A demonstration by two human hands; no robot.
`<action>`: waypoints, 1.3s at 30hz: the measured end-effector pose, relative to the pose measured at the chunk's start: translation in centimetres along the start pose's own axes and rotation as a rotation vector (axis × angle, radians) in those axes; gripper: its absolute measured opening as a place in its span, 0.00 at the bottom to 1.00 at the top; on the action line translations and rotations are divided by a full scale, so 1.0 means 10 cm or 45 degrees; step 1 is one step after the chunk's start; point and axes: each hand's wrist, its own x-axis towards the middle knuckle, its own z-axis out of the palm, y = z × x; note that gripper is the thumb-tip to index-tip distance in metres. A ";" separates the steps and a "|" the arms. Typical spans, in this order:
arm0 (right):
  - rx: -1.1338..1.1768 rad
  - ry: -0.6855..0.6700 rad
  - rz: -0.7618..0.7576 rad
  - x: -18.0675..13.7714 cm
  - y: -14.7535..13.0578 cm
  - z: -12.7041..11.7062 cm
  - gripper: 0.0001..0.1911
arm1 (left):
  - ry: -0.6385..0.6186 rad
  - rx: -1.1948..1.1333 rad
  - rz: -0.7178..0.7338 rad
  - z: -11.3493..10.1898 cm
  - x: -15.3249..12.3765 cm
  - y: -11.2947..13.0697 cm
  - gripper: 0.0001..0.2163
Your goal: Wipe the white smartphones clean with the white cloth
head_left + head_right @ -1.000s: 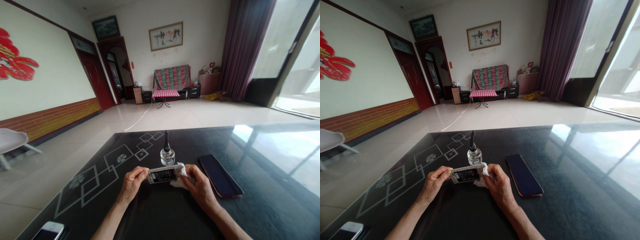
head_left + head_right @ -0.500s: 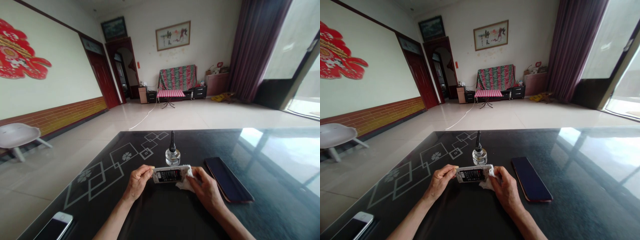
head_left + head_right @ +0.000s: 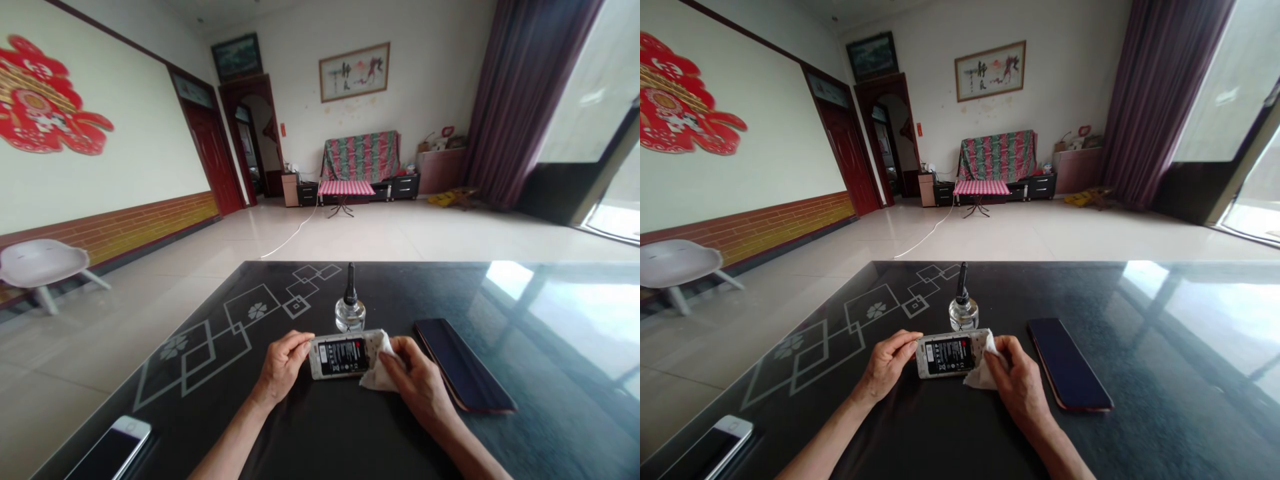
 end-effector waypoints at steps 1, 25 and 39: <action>0.013 -0.003 0.006 0.00 0.00 0.00 0.14 | 0.002 0.002 0.002 0.00 0.00 0.01 0.11; 0.067 0.018 0.020 -0.01 -0.03 0.00 0.14 | 0.073 0.046 -0.008 -0.01 0.00 -0.03 0.11; 0.301 0.294 0.135 0.01 0.00 -0.10 0.14 | 0.115 0.411 0.370 0.00 -0.05 0.10 0.11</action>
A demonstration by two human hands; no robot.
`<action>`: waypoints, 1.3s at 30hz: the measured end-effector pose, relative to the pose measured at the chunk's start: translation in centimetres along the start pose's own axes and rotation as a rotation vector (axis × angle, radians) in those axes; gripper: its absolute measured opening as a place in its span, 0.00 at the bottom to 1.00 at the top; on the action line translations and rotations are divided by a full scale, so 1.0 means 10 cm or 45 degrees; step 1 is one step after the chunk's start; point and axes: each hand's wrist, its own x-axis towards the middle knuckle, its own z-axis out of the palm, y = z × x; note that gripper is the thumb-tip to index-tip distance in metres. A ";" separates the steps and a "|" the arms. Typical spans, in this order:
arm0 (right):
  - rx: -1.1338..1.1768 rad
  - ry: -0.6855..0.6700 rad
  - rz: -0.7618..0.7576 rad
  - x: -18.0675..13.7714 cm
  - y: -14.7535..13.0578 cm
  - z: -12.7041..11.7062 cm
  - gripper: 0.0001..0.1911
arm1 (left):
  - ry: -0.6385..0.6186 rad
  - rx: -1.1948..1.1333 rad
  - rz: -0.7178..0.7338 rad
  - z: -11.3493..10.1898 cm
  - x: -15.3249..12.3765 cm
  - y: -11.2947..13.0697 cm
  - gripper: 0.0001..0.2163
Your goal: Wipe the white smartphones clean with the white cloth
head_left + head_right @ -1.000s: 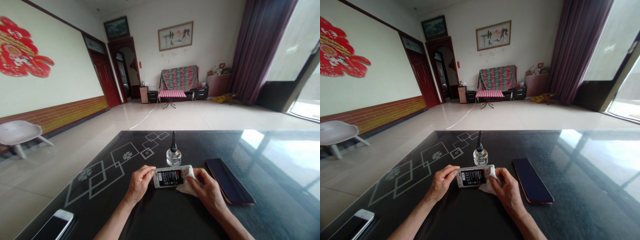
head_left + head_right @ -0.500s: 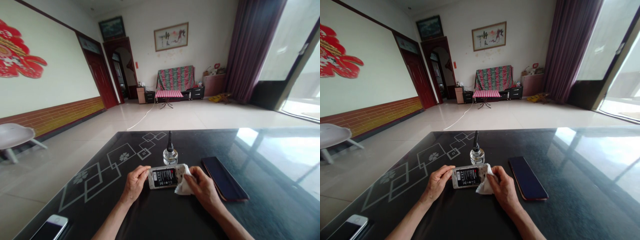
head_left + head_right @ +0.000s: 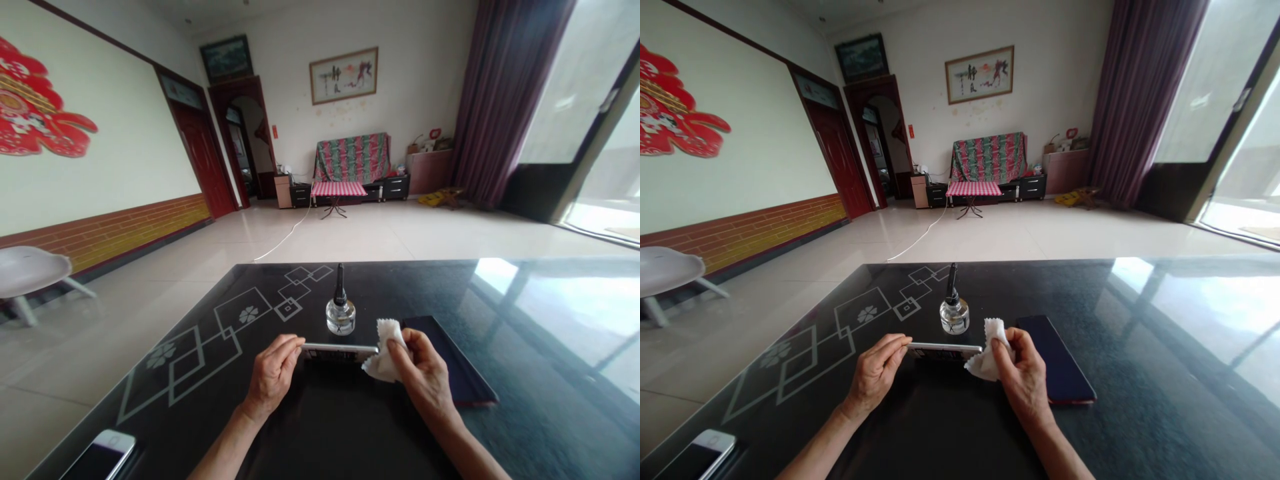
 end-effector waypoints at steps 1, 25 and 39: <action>-0.034 -0.020 -0.007 0.00 -0.02 -0.01 0.14 | -0.025 0.005 0.022 0.00 -0.01 -0.01 0.11; -0.840 -0.473 -0.553 -0.06 0.05 -0.01 0.06 | -0.419 -0.046 0.220 0.16 -0.11 0.13 0.11; -0.760 -0.611 -0.514 -0.07 0.00 0.00 0.08 | -0.568 -0.026 -0.057 0.08 -0.03 0.15 0.39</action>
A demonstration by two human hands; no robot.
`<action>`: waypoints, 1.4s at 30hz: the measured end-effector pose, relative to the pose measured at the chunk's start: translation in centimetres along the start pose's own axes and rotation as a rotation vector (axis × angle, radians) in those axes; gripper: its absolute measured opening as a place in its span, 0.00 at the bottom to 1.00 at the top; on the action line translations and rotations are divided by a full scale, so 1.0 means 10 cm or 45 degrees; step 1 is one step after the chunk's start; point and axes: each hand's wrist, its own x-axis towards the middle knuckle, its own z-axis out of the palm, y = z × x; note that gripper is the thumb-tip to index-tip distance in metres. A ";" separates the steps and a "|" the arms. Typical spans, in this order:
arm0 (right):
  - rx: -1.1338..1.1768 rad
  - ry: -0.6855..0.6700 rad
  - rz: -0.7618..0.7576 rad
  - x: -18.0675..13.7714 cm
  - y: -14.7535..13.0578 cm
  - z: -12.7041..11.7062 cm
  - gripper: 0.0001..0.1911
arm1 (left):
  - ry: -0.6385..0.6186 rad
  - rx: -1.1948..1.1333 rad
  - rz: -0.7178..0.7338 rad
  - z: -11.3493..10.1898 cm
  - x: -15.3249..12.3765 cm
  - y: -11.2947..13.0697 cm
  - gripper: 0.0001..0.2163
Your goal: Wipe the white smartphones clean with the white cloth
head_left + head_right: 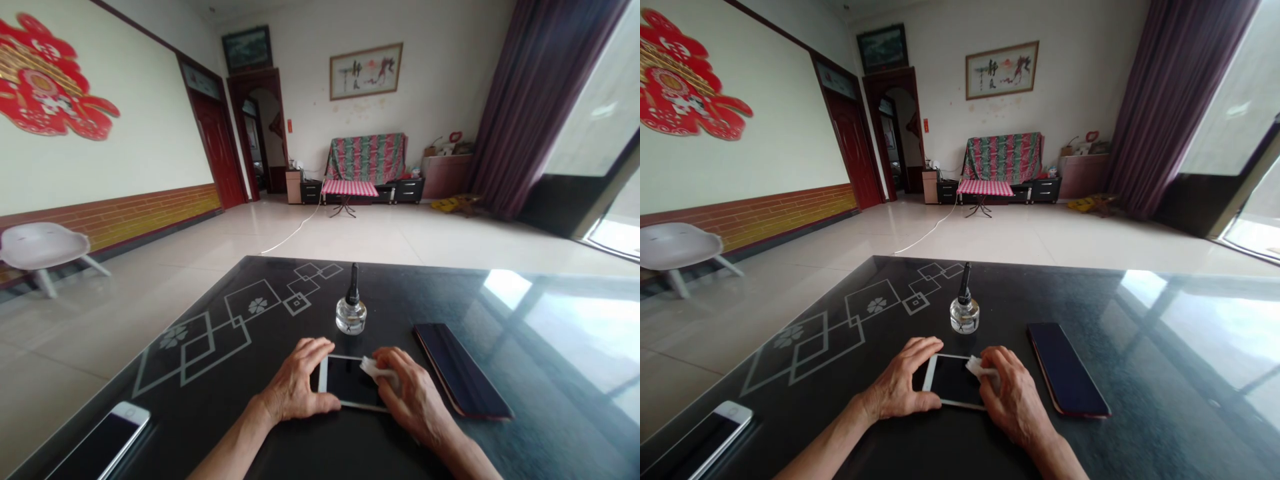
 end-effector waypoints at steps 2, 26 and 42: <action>-0.017 0.022 0.007 0.00 0.02 0.01 0.07 | -0.076 0.011 -0.033 0.00 0.00 -0.04 0.43; -0.269 -0.101 -0.145 0.05 -0.42 0.16 0.15 | -0.082 -0.237 -0.081 -0.04 -0.01 -0.06 0.48; -0.280 -0.200 -0.205 0.06 -0.69 0.30 0.18 | -0.031 -0.268 -0.035 0.01 -0.01 -0.09 0.52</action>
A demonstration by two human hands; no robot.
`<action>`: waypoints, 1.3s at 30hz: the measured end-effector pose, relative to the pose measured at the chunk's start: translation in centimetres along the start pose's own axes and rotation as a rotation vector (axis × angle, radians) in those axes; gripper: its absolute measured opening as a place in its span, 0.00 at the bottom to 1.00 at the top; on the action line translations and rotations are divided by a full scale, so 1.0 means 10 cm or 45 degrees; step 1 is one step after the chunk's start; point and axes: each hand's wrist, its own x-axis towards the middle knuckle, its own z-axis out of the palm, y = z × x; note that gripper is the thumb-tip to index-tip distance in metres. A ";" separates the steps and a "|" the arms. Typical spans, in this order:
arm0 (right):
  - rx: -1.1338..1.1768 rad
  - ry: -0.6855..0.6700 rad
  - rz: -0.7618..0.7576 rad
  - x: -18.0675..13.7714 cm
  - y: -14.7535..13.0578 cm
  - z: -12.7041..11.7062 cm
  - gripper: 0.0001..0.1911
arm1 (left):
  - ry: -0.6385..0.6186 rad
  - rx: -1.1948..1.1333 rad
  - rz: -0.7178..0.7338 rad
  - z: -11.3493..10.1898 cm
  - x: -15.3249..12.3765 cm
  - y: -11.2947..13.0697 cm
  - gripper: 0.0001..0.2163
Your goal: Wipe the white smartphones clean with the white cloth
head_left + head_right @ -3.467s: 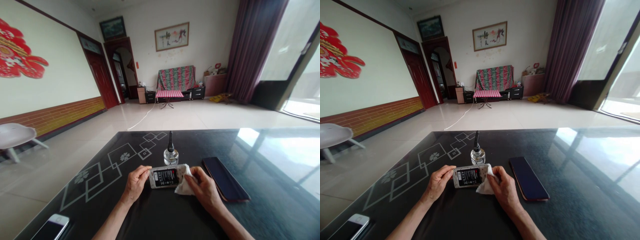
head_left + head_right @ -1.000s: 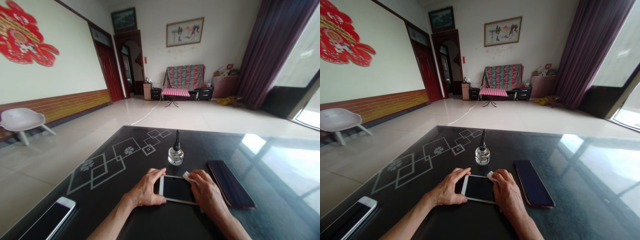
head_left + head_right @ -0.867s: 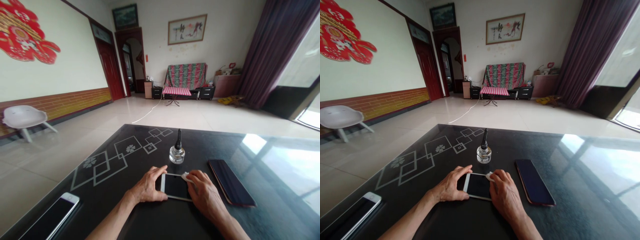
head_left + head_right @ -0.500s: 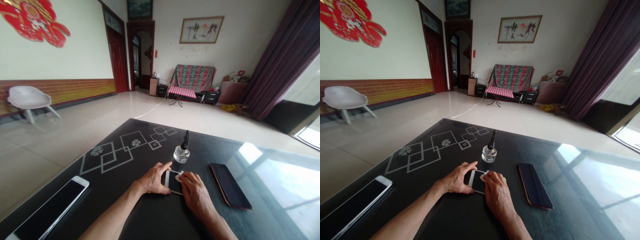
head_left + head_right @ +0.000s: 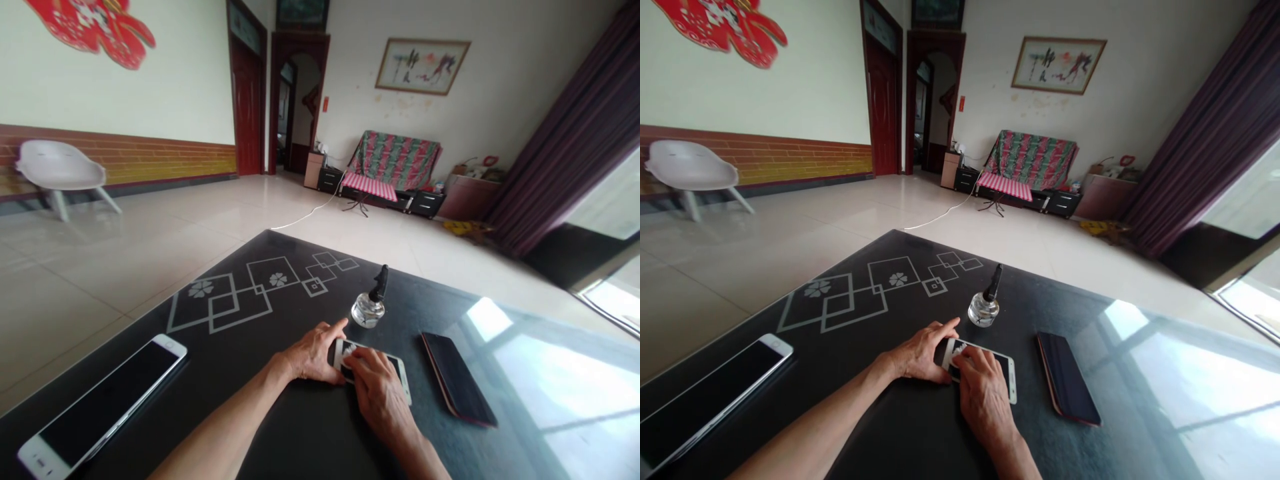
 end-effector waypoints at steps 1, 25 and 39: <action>0.001 0.003 0.002 -0.03 0.00 -0.02 0.18 | 0.002 -0.004 -0.003 0.00 0.00 0.00 0.52; -0.112 0.357 0.412 -0.47 0.48 -0.06 0.15 | 0.060 0.070 -0.003 0.02 -0.02 -0.04 0.45; 0.199 0.392 0.425 -0.45 0.43 -0.11 0.13 | -0.085 0.214 0.023 -0.04 -0.03 -0.01 0.40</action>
